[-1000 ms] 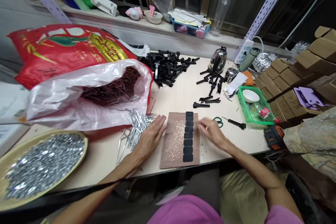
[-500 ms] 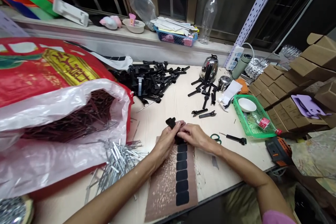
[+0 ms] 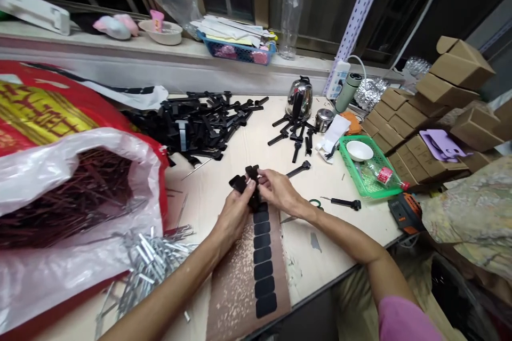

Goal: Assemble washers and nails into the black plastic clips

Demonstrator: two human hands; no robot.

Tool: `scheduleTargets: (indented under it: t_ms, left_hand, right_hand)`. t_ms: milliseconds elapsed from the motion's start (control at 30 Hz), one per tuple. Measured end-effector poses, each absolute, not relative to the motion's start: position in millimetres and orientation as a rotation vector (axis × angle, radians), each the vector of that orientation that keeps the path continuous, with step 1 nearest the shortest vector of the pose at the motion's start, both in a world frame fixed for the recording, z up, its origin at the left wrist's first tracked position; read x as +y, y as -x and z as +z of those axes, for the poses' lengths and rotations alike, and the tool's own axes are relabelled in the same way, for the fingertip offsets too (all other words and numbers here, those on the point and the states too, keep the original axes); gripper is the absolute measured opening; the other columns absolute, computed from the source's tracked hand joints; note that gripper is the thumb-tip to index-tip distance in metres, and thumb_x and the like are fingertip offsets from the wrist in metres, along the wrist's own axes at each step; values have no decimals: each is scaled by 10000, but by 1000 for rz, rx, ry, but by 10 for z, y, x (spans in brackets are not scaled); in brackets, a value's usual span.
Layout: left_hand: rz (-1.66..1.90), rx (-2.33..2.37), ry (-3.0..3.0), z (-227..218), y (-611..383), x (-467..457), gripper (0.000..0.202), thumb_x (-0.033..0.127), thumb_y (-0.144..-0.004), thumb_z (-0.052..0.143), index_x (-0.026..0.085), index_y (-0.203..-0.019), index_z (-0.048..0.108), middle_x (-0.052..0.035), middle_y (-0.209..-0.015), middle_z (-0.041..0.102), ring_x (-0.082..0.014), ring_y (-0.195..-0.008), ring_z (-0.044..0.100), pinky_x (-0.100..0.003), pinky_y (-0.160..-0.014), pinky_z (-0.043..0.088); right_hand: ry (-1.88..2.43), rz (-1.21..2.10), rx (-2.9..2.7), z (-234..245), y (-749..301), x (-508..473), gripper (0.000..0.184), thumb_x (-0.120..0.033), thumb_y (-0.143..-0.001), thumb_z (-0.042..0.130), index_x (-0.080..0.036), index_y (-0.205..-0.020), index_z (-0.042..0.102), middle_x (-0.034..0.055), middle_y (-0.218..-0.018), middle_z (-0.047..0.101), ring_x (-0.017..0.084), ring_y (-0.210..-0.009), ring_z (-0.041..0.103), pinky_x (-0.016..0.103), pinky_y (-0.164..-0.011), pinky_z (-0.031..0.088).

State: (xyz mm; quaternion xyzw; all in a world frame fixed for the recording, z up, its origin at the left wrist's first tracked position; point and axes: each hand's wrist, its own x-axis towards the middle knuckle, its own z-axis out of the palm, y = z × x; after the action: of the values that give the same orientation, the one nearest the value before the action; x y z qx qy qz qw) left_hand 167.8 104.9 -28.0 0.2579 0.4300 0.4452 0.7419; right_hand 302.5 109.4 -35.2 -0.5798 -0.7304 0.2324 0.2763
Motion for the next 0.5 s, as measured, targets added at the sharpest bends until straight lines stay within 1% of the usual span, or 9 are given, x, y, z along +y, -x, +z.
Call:
scheduleTargets:
  t_ms: [67, 100, 133, 200, 233, 300, 333, 400, 500]
  left_hand:
    - [950, 983, -496, -248, -1690, 1056, 192, 184, -729, 729, 138, -893, 641, -25, -704, 694, -130, -608, 645, -216, -594, 534]
    - [931, 1025, -455, -229, -1692, 1058, 97, 133, -765, 682, 135, -844, 626, -16, -654, 676, -118, -550, 626, -209, -560, 534]
    - [904, 1067, -409, -205, -1693, 1057, 46, 90, -799, 626, 132, -793, 607, -9, -610, 653, -108, -501, 604, -206, -530, 533]
    - [845, 1103, -319, -138, -1697, 1049, 177, 29, -847, 515, 122, -707, 570, -5, -563, 611, -96, -458, 577, -209, -512, 545]
    - [819, 1099, -279, -96, -1698, 1040, 228, 10, -862, 474, 116, -678, 558, -5, -559, 597, -90, -458, 574, -208, -521, 555]
    - [770, 1090, -211, -6, -1698, 1015, 283, -8, -880, 425, 108, -654, 550, 0, -560, 578, -74, -461, 573, -192, -537, 565]
    - [753, 1094, -185, 35, -1695, 1001, 294, -6, -890, 407, 106, -663, 557, 4, -561, 573, -66, -456, 568, -181, -531, 564]
    - [732, 1111, -162, 94, -1689, 969, 297, 14, -910, 383, 101, -708, 583, 12, -552, 560, -60, -435, 556, -170, -500, 558]
    - [724, 1124, -203, 126, -1685, 911, 254, 36, -915, 391, 86, -842, 629, -2, -570, 588, -82, -443, 581, -178, -466, 555]
  right_hand:
    - [1594, 569, -2010, -370, -3066, 1071, 301, -121, -876, 481, -149, -1173, 523, 57, -1041, 601, 123, -830, 605, 267, -768, 497]
    - [1690, 488, -2040, -378, -3124, 1080, 304, -85, -873, 460, -150, -1162, 529, 68, -1068, 588, 133, -856, 598, 275, -780, 493]
    - [1823, 380, -2072, -388, -3197, 1095, 324, -41, -864, 430, -151, -1150, 533, 80, -1091, 577, 148, -887, 589, 289, -789, 489]
    - [2088, 181, -2132, -414, -3357, 1127, 369, 36, -830, 389, -149, -1108, 547, 102, -1101, 568, 183, -939, 569, 319, -798, 482]
    - [2176, 125, -2161, -428, -3431, 1138, 359, 51, -822, 388, -149, -1063, 561, 105, -1088, 572, 196, -953, 562, 329, -800, 481]
    - [2219, 85, -2216, -448, -3541, 1141, 286, 33, -838, 412, -156, -963, 585, 99, -1055, 586, 206, -969, 553, 339, -820, 479]
    - [2190, 68, -2235, -451, -3570, 1134, 247, 11, -854, 426, -159, -924, 591, 95, -1043, 592, 206, -966, 554, 339, -824, 481]
    - [2109, 4, -2258, -448, -3573, 1094, 218, -29, -889, 425, -166, -919, 592, 89, -1058, 594, 192, -954, 559, 328, -826, 489]
    - [1792, -160, -2264, -455, -3436, 943, 253, -52, -928, 367, -164, -945, 594, 85, -1051, 602, 155, -913, 576, 285, -805, 507]
